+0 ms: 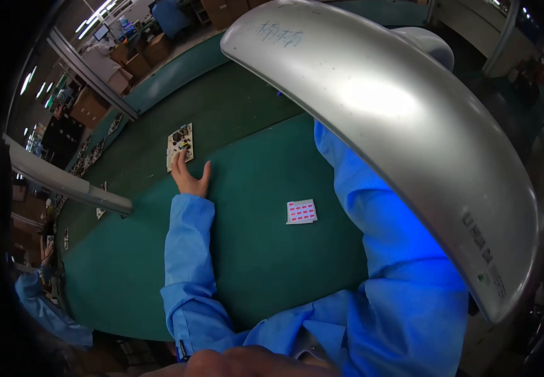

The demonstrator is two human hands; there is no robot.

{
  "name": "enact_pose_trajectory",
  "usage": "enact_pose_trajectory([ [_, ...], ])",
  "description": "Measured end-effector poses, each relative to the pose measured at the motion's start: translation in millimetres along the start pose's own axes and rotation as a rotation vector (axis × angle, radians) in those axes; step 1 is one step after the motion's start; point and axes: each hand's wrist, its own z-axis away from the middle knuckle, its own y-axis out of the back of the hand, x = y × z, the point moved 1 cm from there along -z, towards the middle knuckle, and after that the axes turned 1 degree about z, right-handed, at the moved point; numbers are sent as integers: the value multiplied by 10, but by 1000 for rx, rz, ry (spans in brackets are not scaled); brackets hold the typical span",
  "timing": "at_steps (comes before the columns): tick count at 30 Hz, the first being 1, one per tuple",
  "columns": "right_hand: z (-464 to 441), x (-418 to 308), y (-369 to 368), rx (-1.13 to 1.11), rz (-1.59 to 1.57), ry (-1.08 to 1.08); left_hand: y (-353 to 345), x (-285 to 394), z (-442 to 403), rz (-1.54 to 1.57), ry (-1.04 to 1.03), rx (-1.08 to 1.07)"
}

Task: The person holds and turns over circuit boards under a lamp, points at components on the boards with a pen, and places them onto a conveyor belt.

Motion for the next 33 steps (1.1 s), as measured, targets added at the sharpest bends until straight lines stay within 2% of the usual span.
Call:
enact_pose_trajectory([
  [2,382,-563,478,-199,-91,94,32,6,-1,119,-11,-39],
  [3,782,-707,786,-13,-207,368,47,-15,24,102,-54,-77],
  [5,1110,-812,787,87,-278,606,185,146,2,403,18,-230],
  [6,1340,-805,968,31,-443,715,284,264,11,442,-7,-296],
  [8,1803,-716,1150,199,-627,883,634,691,-8,521,-102,-359],
  [10,2197,-561,1268,36,-671,815,837,979,41,662,-180,-401],
  [13,2622,-344,1295,28,-728,724,1013,1336,154,667,-285,-460],
  [16,2888,-267,1286,43,-797,661,1031,1431,223,715,-361,-388],
  [19,3063,-169,1218,102,-848,586,1079,1570,252,758,-358,-348],
  [21,3136,-140,1165,94,-783,456,1054,1608,261,823,-362,-358],
  [22,3159,-162,1113,77,-919,483,1051,1614,270,829,-344,-362],
  [25,3186,-218,1007,62,-976,482,959,1503,323,852,-324,-364],
  [27,3218,-221,773,112,-1028,450,916,1469,345,868,-323,-351],
  [33,3152,-305,520,259,-1453,505,859,1442,399,841,-328,-354],
])
